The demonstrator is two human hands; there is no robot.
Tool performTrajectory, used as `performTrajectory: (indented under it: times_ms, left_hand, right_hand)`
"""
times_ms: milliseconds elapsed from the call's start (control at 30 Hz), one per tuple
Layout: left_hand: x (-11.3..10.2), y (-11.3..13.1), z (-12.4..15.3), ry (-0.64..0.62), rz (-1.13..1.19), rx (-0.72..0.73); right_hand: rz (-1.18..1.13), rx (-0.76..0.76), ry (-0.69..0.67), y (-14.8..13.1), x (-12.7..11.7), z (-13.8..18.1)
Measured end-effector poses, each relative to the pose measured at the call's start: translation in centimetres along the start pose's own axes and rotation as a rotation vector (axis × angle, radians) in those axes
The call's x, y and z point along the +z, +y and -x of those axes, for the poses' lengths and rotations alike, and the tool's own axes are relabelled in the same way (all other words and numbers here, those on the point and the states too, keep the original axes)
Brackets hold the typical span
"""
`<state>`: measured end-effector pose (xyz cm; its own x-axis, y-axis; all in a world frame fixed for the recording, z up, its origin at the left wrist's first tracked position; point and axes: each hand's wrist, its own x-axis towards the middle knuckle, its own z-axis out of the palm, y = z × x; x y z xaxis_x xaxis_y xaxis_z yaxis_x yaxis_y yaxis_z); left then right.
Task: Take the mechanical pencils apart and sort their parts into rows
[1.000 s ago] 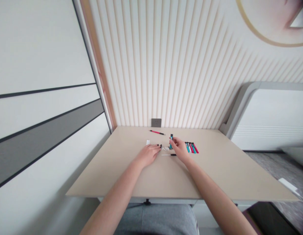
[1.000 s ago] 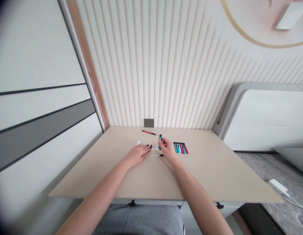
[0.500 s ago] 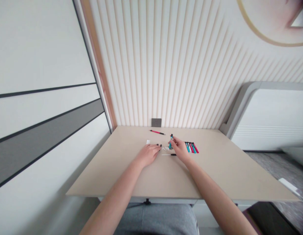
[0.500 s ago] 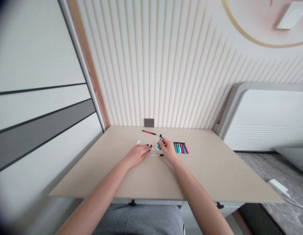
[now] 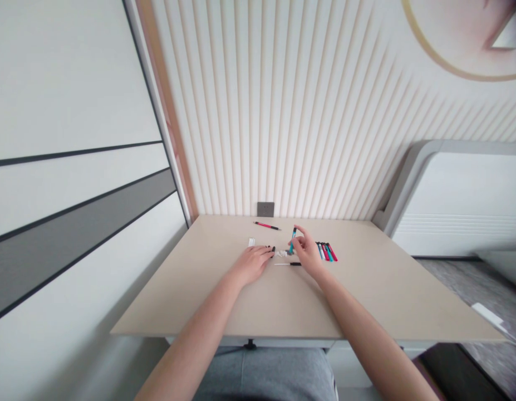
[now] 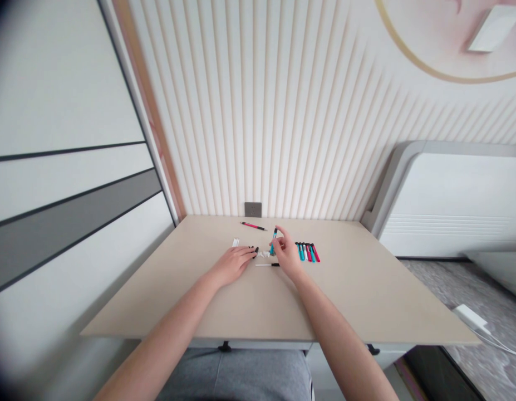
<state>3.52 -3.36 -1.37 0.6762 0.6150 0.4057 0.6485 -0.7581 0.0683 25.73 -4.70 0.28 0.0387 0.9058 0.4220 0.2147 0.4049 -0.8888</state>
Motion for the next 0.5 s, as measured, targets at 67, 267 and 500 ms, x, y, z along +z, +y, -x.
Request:
performTrajectory:
  times_ms: [67,267,500]
  left_hand:
    - [0.1,-0.1,0.0,0.007,-0.002,-0.003]
    - [0.0,-0.3,0.2,-0.001,0.011,0.029]
    - [-0.5,0.0,0.0,-0.015,0.016,0.014]
  right_hand:
    - [0.069,-0.009,0.072,0.1,-0.9,-0.5]
    - [0.516,0.086,0.327,2.4,-8.1,-2.9]
    - [0.985,0.290,0.092,7.4,-16.0,-1.1]
